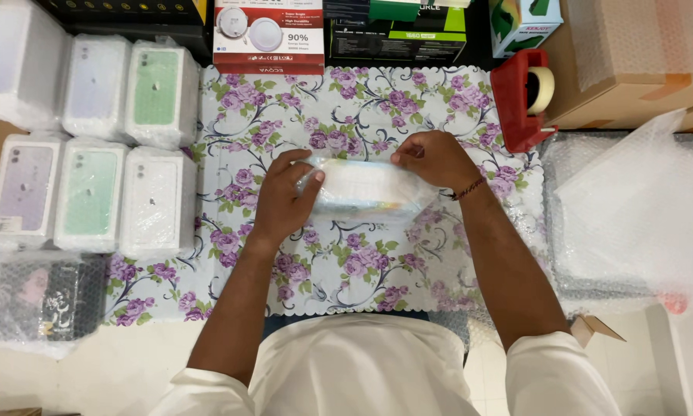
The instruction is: The person wraps a boxed tape dispenser in bubble wrap and secures it with adhesive tape from a desk dispenser.
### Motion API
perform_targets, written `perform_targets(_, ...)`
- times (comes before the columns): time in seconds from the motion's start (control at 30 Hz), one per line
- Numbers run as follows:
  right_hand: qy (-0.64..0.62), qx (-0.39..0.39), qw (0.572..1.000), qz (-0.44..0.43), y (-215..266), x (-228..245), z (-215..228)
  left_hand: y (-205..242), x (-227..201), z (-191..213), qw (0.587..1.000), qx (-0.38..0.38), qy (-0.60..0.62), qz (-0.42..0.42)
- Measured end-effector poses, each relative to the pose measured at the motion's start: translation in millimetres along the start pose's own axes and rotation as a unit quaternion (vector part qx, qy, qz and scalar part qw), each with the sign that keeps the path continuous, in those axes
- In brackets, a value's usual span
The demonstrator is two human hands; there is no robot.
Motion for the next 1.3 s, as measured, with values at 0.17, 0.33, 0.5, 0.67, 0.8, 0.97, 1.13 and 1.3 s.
perform_targets(0.17,-0.001,-0.111,0.993,0.050,25,22,1,-4,14,-9,0.996,-0.051,0.064,0.037)
perform_targets(0.33,-0.011,-0.160,0.982,0.095,52,55,-12,-7,-3,-3,0.998,-0.041,0.019,0.031)
perform_targets(0.5,-0.056,-0.413,0.906,0.068,53,-34,33,-4,-1,-8,0.997,-0.015,-0.079,-0.022)
perform_targets(0.67,0.007,-0.564,0.825,-0.045,72,-198,112,-4,-8,-5,0.996,-0.037,-0.072,-0.031)
perform_targets(0.8,0.040,-0.457,0.866,-0.200,67,-336,152,-5,-8,-3,0.998,-0.037,-0.058,-0.014)
perform_targets(0.97,0.052,-0.354,0.912,-0.202,36,-347,170,-4,-14,-3,0.996,-0.052,-0.076,-0.016)
perform_targets(1.13,0.054,-0.211,0.952,-0.217,30,-264,172,-6,-18,1,0.995,-0.068,-0.075,-0.015)
perform_targets(1.3,-0.093,-0.250,0.924,-0.274,31,-246,175,-7,-17,1,0.995,-0.066,-0.067,-0.013)
Point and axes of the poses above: each hand's wrist, its own y-axis away from the middle knuckle, its own z-axis out of the back of the hand, x = y × z, the point moved 6 cm from there along -y, towards the middle knuckle
